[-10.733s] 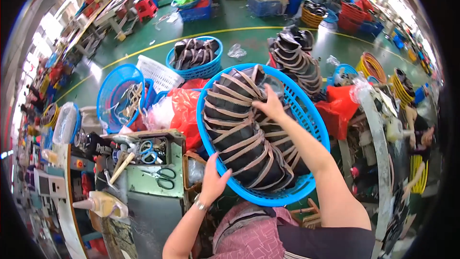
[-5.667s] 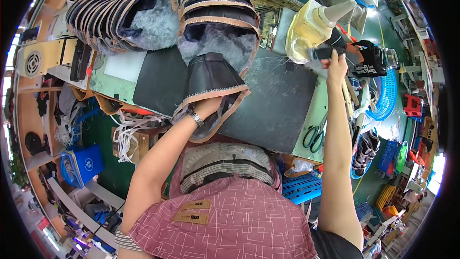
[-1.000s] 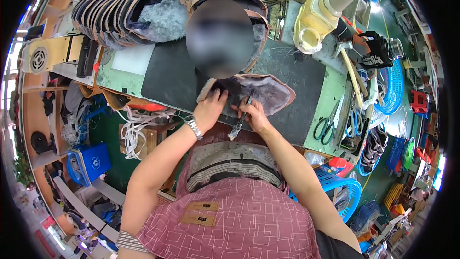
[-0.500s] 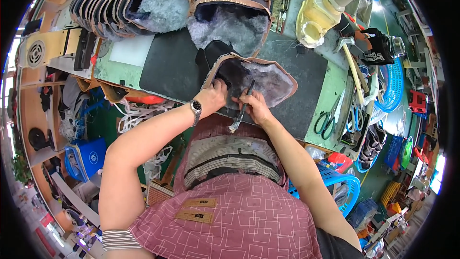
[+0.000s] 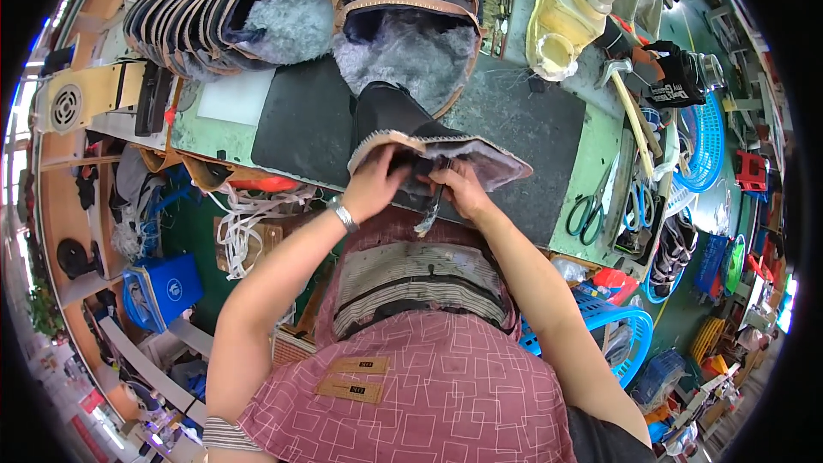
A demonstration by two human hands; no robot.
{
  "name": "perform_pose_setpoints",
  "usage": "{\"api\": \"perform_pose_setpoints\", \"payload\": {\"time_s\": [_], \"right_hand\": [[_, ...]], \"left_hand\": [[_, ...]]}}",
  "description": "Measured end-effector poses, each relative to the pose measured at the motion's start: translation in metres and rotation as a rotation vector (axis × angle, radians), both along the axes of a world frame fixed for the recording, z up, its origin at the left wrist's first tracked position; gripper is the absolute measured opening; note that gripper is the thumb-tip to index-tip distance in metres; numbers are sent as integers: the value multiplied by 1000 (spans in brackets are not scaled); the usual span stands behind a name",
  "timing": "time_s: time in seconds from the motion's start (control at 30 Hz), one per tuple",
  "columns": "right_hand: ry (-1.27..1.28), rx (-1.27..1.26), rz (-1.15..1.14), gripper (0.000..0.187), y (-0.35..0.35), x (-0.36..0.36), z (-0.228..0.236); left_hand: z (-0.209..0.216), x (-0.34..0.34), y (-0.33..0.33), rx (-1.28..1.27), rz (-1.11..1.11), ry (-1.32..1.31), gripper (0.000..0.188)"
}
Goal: The worker is applying glue to the inside edges of boot uppers using a small brush at a factory workbench.
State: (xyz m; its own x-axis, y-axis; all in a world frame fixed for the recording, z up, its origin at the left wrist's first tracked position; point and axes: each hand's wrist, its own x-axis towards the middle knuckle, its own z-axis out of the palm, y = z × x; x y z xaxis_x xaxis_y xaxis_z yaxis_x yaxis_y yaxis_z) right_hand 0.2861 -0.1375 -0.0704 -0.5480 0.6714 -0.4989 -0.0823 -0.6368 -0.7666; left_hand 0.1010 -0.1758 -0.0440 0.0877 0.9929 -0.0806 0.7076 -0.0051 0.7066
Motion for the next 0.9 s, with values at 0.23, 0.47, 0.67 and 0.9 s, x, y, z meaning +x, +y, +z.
{"api": "perform_pose_setpoints", "payload": {"time_s": [0.23,0.47,0.67,0.9], "right_hand": [[-30,99,147,19,37,9,18],[-153,490,-268,12,-32,13,63],[-553,1327,-250,23,-19,-27,40],[-634,753,-109,22,-43,-24,52]], "left_hand": [[-4,23,6,313,-387,702,31],[8,4,55,-493,6,36,29],[-1,9,76,-533,-117,205,36],[-1,17,57,-507,207,-142,25]]}}
